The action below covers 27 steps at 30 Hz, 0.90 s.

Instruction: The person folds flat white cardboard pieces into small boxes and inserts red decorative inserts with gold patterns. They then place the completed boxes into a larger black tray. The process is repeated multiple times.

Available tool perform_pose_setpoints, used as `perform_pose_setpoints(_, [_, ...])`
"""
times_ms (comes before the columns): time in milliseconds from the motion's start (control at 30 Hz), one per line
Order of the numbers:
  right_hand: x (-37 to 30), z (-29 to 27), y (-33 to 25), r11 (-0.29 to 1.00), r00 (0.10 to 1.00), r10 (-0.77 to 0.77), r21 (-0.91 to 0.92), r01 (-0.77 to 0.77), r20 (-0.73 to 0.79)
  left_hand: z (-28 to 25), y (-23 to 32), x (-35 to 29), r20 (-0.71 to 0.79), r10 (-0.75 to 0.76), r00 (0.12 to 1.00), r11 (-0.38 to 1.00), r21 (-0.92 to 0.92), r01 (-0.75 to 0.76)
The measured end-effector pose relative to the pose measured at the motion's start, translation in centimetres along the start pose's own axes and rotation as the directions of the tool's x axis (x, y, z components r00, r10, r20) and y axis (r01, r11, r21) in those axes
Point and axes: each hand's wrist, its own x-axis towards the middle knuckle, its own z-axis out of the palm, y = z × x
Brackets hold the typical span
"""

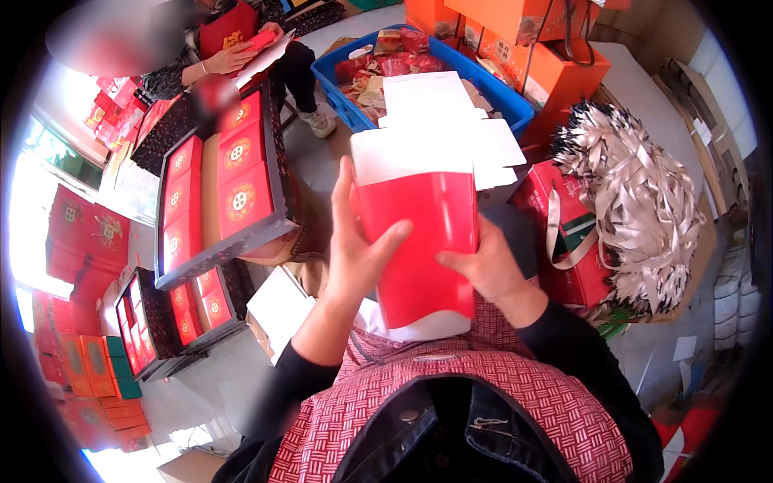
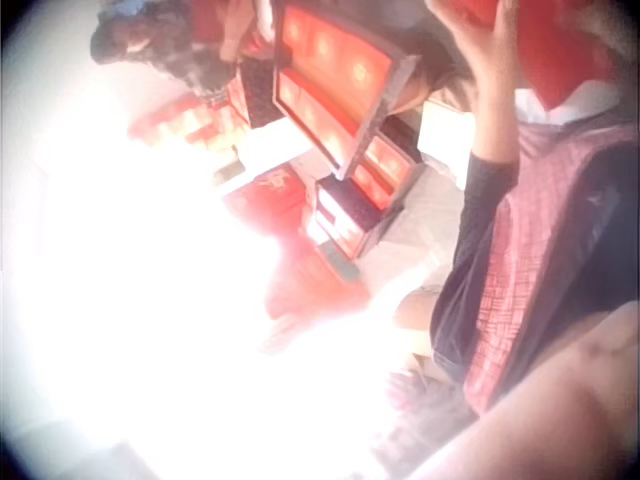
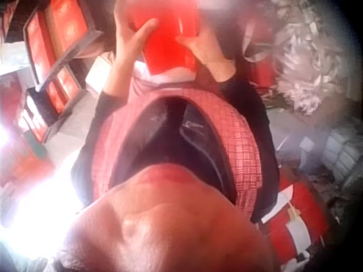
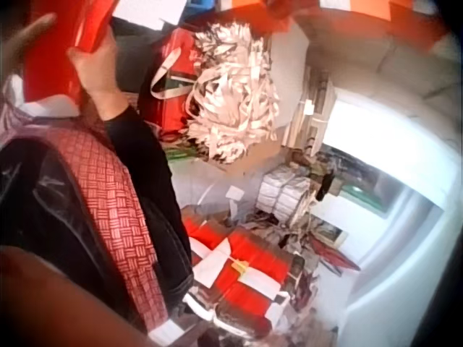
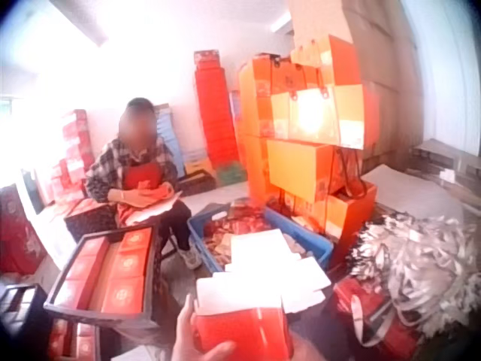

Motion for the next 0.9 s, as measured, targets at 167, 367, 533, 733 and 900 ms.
perform_pose_setpoints(167, [-1.0,-0.9,-0.4,0.975,0.958,-0.197,0.063,0.214,-0.208,0.8,-1.7,0.0,0.096,-0.144,0.985,0.986,-0.064,0.151])
perform_pose_setpoints(367, [2.9,-4.9,-0.5,0.986,0.986,-0.165,-0.037,0.165,0.019,0.4,-1.1,1.3,0.166,-0.276,0.947,0.939,-0.162,0.303])
perform_pose_setpoints(533, [6.7,-7.4,-0.3,0.977,0.948,-0.196,-0.038,0.212,0.252,-2.0,-4.3,3.4,0.236,-0.334,0.912,0.915,-0.151,0.374])
perform_pose_setpoints(733, [9.3,-7.9,2.0,0.974,0.982,-0.016,-0.22,0.058,0.189,-3.1,-5.4,4.4,0.263,-0.348,0.9,0.898,-0.184,0.4])
perform_pose_setpoints(900, [9.8,-6.4,2.9,0.985,0.988,-0.154,0.075,0.154,-0.009,-3.4,-5.3,4.7,0.269,-0.239,0.933,0.942,-0.168,0.29])
